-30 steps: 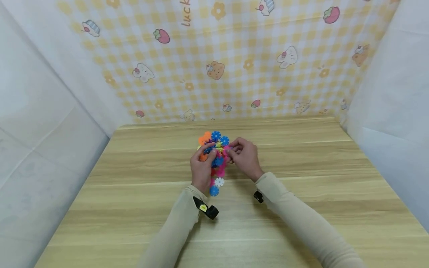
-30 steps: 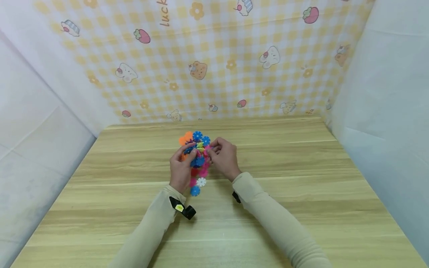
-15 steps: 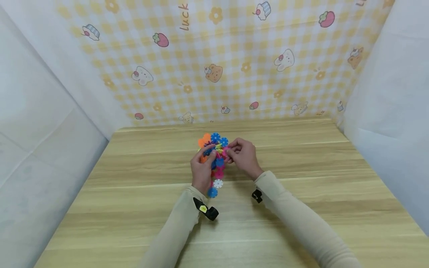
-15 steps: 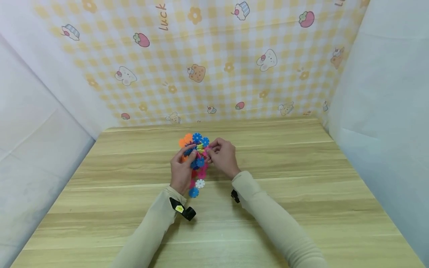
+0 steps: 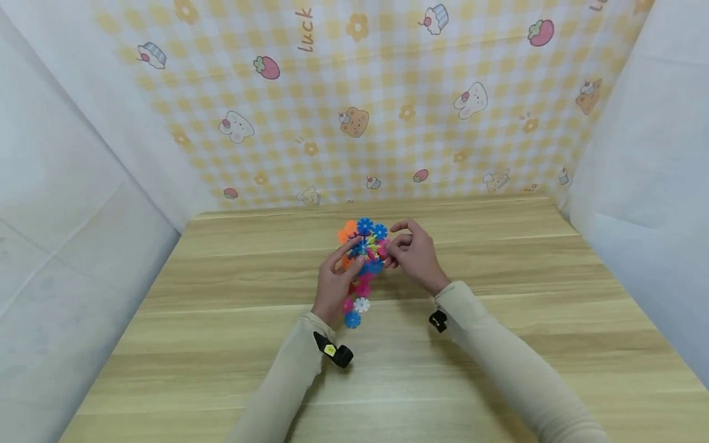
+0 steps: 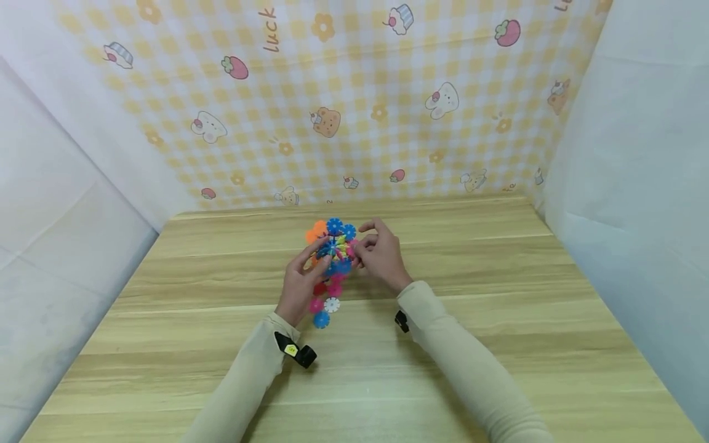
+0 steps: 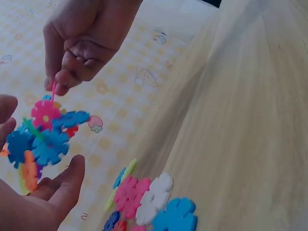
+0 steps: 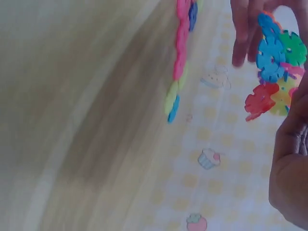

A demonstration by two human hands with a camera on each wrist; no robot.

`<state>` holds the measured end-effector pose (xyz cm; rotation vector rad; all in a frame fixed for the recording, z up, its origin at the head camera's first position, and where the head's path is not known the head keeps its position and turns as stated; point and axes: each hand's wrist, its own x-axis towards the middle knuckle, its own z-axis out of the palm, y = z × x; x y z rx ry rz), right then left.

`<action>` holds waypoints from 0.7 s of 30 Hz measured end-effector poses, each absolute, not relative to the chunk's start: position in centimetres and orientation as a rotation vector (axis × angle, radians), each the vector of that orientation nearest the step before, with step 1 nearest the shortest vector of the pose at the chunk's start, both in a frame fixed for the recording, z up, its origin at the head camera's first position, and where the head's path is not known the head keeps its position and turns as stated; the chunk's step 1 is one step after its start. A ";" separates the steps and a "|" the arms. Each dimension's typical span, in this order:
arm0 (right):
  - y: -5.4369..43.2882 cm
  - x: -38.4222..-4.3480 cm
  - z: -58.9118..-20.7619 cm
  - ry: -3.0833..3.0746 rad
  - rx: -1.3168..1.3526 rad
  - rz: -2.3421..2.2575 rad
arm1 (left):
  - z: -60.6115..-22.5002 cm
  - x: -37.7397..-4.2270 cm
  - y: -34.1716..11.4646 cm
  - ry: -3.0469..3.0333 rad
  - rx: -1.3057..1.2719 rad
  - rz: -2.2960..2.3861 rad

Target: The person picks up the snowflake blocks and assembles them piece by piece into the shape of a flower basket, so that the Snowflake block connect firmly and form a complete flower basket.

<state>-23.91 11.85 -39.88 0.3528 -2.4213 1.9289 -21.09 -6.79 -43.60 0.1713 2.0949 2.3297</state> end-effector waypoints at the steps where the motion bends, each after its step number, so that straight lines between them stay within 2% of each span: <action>1: 12.1 -24.0 -39.8 -2.429 0.358 1.923 | -43.6 -21.0 -6.9 2.093 0.200 2.311; 12: 14.6 -24.9 -39.3 -2.602 0.583 1.908 | -42.8 -21.2 -8.2 2.058 0.220 2.161; 21: 14.6 -25.6 -38.9 -2.761 0.759 1.849 | -42.9 -21.5 -9.3 1.952 0.318 2.073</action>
